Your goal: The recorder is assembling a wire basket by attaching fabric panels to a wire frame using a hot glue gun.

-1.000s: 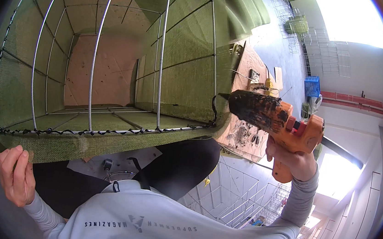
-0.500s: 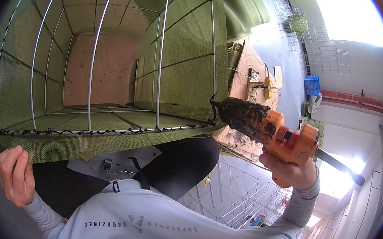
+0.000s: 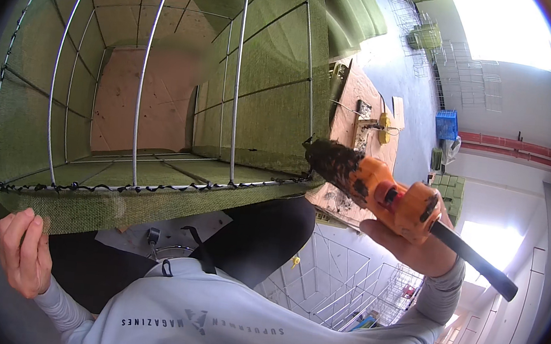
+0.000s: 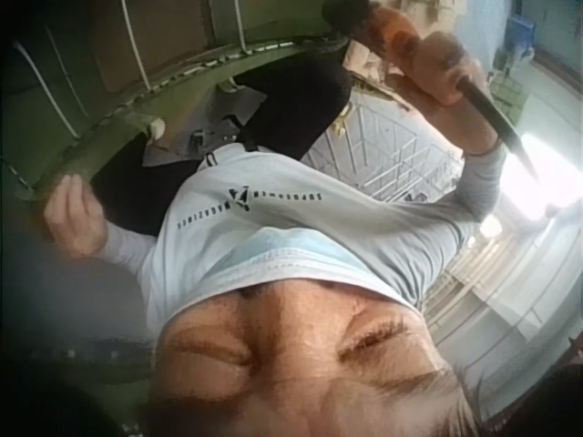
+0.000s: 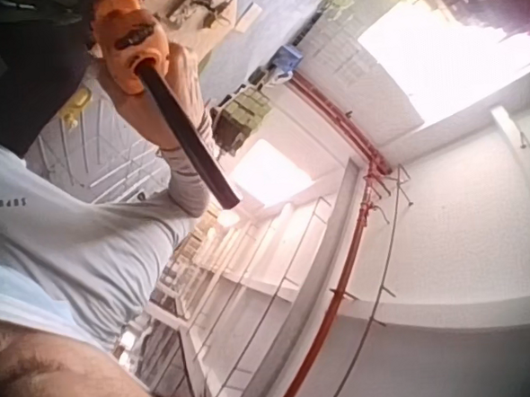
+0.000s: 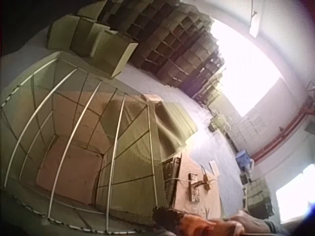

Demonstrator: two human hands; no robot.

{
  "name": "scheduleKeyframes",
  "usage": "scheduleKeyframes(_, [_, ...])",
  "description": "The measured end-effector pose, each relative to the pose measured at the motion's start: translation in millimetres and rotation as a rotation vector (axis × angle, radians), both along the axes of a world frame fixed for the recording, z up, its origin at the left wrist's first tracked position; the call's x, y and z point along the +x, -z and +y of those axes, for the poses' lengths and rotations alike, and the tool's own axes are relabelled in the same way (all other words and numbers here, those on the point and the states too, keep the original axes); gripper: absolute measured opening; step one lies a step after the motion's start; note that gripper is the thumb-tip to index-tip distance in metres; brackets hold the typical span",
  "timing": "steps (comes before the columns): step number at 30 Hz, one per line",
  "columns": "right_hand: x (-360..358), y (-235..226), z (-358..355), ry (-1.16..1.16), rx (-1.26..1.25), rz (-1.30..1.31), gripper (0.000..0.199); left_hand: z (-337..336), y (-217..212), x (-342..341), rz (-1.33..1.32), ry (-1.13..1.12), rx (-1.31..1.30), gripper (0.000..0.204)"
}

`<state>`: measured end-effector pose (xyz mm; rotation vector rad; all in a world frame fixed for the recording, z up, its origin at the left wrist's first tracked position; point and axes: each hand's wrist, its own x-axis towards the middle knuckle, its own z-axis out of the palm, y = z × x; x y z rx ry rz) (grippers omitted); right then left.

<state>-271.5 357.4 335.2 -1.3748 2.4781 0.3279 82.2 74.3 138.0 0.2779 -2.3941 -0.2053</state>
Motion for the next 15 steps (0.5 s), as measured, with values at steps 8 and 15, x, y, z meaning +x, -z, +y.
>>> scheduleKeyframes(8, [-11.1,10.2,17.1,0.145,-0.151,-0.067,0.047,-1.5,-0.1,-1.1,0.013,0.001,0.009,0.026])
scheduleKeyframes(15, [-1.6,-4.6,11.0,-0.083,0.028,0.012,0.046,-0.6,-1.4,-1.3,0.014,-0.003,0.011,0.026])
